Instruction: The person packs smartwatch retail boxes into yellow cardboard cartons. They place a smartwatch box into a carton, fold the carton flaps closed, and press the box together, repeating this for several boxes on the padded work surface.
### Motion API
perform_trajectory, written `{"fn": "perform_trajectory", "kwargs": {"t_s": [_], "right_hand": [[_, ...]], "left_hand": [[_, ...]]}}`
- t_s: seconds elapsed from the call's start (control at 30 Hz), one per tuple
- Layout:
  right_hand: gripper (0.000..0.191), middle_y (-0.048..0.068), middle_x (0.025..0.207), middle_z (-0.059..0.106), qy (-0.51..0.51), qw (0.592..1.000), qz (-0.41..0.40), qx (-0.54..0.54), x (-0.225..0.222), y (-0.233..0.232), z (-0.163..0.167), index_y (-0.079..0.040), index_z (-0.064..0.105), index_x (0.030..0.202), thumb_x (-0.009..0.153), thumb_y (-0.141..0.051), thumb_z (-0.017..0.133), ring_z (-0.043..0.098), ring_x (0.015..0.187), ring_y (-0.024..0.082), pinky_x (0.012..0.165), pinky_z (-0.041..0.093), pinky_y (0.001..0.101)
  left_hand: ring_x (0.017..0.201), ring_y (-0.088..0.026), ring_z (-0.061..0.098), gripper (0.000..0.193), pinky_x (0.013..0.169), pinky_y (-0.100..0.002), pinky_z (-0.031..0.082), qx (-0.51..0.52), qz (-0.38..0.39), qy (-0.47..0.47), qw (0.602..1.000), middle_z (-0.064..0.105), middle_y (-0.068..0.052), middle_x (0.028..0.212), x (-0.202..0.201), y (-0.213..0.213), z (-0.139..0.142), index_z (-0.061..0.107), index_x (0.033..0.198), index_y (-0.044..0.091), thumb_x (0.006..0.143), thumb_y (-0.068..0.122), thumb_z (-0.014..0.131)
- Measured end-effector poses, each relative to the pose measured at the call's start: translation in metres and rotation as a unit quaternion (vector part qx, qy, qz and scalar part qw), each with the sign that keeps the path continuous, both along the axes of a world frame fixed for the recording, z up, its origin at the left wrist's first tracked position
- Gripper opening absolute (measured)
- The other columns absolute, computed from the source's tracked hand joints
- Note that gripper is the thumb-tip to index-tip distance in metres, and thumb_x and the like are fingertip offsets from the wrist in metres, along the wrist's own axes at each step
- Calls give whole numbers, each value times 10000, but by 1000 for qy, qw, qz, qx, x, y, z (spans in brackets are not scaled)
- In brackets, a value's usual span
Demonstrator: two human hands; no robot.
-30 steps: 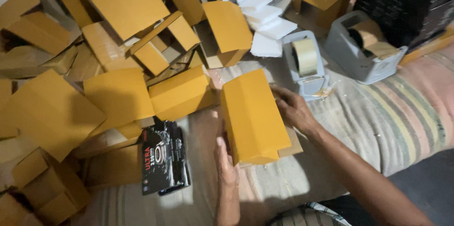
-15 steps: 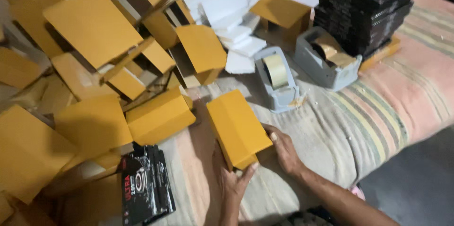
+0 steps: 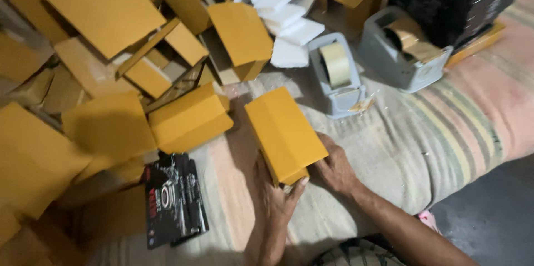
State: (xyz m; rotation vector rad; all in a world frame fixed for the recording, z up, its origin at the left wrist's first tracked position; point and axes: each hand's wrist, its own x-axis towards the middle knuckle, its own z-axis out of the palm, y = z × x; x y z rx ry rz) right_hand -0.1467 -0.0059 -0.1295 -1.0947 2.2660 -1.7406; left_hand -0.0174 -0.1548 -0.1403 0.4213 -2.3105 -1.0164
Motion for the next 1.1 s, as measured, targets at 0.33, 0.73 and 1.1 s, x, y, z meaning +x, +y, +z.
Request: {"fn": "perform_trajectory", "kwargs": {"t_s": [0.33, 0.73, 1.1], "right_hand": [[458, 248, 1416, 574, -35, 999, -5, 1, 0, -3, -4, 17, 579, 1336, 1028, -314, 503, 593, 1281, 405, 1048, 490, 458], [498, 240, 1358, 601, -21, 999, -13, 25, 4, -4, 1, 16, 604, 1293, 949, -344, 593, 598, 1262, 395, 1030, 518, 461], [569, 232, 1408, 568, -47, 999, -10, -5, 4, -4, 1, -10, 582, 1338, 914, -379, 670, 588, 1293, 392, 1066, 489, 458]], "left_hand": [[1468, -527, 339, 1177, 1212, -613, 295, -24, -1, 31, 999, 307, -320, 1637, 0, 2, -23, 181, 1607, -41, 838, 631, 765], [1493, -533, 288, 1224, 1204, -628, 287, -5, 1, 6, 1000, 287, -305, 1649, 1, 3, -22, 171, 1619, -34, 805, 668, 756], [1504, -541, 275, 1210, 1226, -647, 243, -14, -7, 31, 999, 278, -308, 1660, -1, 0, -34, 157, 1628, -15, 826, 687, 731]]}}
